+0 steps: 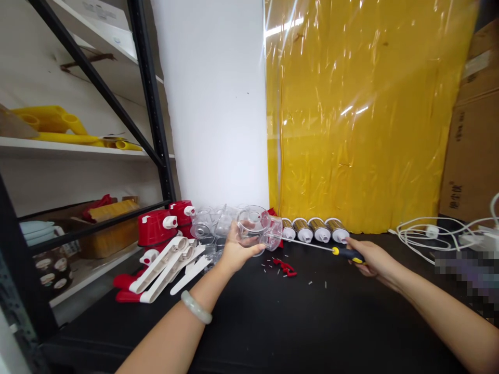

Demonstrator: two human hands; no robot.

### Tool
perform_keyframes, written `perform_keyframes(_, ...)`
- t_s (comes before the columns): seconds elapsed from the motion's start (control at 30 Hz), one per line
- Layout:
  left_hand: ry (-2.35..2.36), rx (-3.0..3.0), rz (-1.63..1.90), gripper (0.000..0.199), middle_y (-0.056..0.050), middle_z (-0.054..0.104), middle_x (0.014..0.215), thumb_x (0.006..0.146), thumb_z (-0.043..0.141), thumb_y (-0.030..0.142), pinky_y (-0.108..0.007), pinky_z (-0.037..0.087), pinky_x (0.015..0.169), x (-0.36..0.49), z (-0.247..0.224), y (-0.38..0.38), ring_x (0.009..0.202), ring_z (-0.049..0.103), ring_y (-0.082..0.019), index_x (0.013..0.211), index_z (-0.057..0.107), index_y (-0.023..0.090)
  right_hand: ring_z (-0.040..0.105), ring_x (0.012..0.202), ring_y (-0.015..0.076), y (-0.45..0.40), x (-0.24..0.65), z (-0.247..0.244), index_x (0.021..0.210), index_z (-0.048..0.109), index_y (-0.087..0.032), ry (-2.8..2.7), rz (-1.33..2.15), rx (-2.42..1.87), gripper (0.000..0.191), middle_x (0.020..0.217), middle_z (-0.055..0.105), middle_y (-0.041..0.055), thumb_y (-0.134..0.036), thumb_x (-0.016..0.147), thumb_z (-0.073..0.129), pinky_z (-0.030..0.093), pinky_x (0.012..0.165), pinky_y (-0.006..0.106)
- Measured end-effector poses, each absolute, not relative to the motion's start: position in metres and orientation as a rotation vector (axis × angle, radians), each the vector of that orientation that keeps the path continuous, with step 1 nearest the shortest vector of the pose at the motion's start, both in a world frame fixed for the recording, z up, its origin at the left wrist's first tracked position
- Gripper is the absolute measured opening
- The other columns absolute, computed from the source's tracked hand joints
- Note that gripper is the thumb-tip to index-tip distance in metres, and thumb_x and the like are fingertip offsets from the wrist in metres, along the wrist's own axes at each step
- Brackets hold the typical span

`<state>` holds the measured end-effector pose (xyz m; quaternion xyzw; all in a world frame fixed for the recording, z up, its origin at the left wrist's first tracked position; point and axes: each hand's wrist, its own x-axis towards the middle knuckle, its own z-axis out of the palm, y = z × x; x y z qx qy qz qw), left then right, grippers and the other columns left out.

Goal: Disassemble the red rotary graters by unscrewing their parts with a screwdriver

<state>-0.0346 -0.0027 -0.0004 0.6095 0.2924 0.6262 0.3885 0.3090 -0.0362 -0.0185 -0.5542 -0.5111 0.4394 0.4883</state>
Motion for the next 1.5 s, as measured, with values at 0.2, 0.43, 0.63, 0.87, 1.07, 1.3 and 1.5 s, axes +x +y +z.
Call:
perform_keyframes(0.2, 0.814, 1.572, 1.736, 0.062, -0.007, 0.057, 0.117, 0.05, 0.086, 0.027, -0.031, 0.058, 0.076, -0.038, 0.006, 0.0, 0.109, 0.061, -0.024, 0.098, 0.048, 0.021, 0.039, 0.043, 0.0127, -0.041, 0.307, -0.015, 0.055, 0.053, -0.02, -1.47, 0.593, -1.226, 0.058, 0.043, 0.045, 0.0003, -0.073, 0.077, 0.046, 0.031, 0.046, 0.027)
perform_keyframes(0.43, 0.818, 1.517, 1.809, 0.058, -0.006, 0.062, 0.104, 0.052, 0.084, 0.028, -0.033, 0.055, 0.082, -0.036, 0.007, 0.001, 0.103, 0.062, -0.022, 0.097, 0.049, 0.021, 0.055, 0.077, 0.0184, -0.049, 0.298, -0.01, 0.076, 0.059, -0.024, -1.279, 0.521, -0.97, 0.034, 0.077, 0.059, 0.0008, -0.054, 0.068, 0.074, 0.046, 0.069, 0.029)
perform_keyframes(0.63, 0.823, 1.491, 1.797, 0.06, -0.007, 0.061, 0.109, 0.052, 0.084, 0.028, -0.03, 0.056, 0.074, -0.029, 0.006, -0.006, 0.103, 0.063, -0.022, 0.098, 0.046, 0.022, 0.062, 0.072, 0.0169, -0.047, 0.292, -0.012, 0.091, 0.059, -0.026, -0.915, 1.048, -0.762, 0.037, 0.079, 0.064, 0.0013, -0.053, 0.07, 0.073, 0.051, 0.061, 0.028)
perform_keyframes(0.87, 0.841, 1.465, 1.805, 0.062, -0.005, 0.062, 0.106, 0.051, 0.084, 0.028, -0.03, 0.055, 0.076, -0.03, 0.008, -0.007, 0.099, 0.065, -0.021, 0.098, 0.044, 0.022, 0.026, 0.031, 0.0071, -0.048, 0.294, -0.013, 0.079, 0.053, -0.024, -1.102, 0.912, -1.037, 0.038, 0.039, 0.034, -0.0087, -0.062, 0.08, 0.058, 0.019, 0.034, 0.02)
perform_keyframes(1.07, 0.839, 1.451, 1.842, 0.062, -0.004, 0.061, 0.103, 0.05, 0.085, 0.029, -0.031, 0.054, 0.08, -0.032, 0.007, -0.001, 0.096, 0.064, -0.019, 0.099, 0.047, 0.022, 0.058, 0.069, 0.015, -0.053, 0.3, -0.001, 0.089, 0.059, -0.03, -0.976, 1.112, -0.662, 0.031, 0.083, 0.062, -0.0018, -0.032, 0.066, 0.079, 0.049, 0.061, 0.03)
perform_keyframes(1.3, 0.848, 1.466, 1.825, 0.06, -0.004, 0.062, 0.104, 0.052, 0.085, 0.028, -0.03, 0.054, 0.079, -0.032, 0.003, 0.0, 0.095, 0.065, -0.018, 0.099, 0.048, 0.022, 0.06, 0.061, 0.0203, -0.053, 0.302, -0.003, 0.087, 0.061, -0.025, -0.985, 1.225, -0.798, 0.032, 0.069, 0.065, 0.0044, -0.056, 0.079, 0.059, 0.045, 0.051, 0.032)
perform_keyframes(1.5, 0.847, 1.481, 1.836, 0.058, -0.005, 0.062, 0.104, 0.052, 0.084, 0.027, -0.029, 0.053, 0.08, -0.032, 0.007, -0.003, 0.102, 0.062, -0.02, 0.098, 0.048, 0.021, 0.035, 0.041, 0.0086, -0.052, 0.299, -0.008, 0.08, 0.061, -0.024, -1.047, 1.083, -0.787, 0.021, 0.049, 0.046, -0.0053, -0.042, 0.076, 0.07, 0.033, 0.043, 0.023)
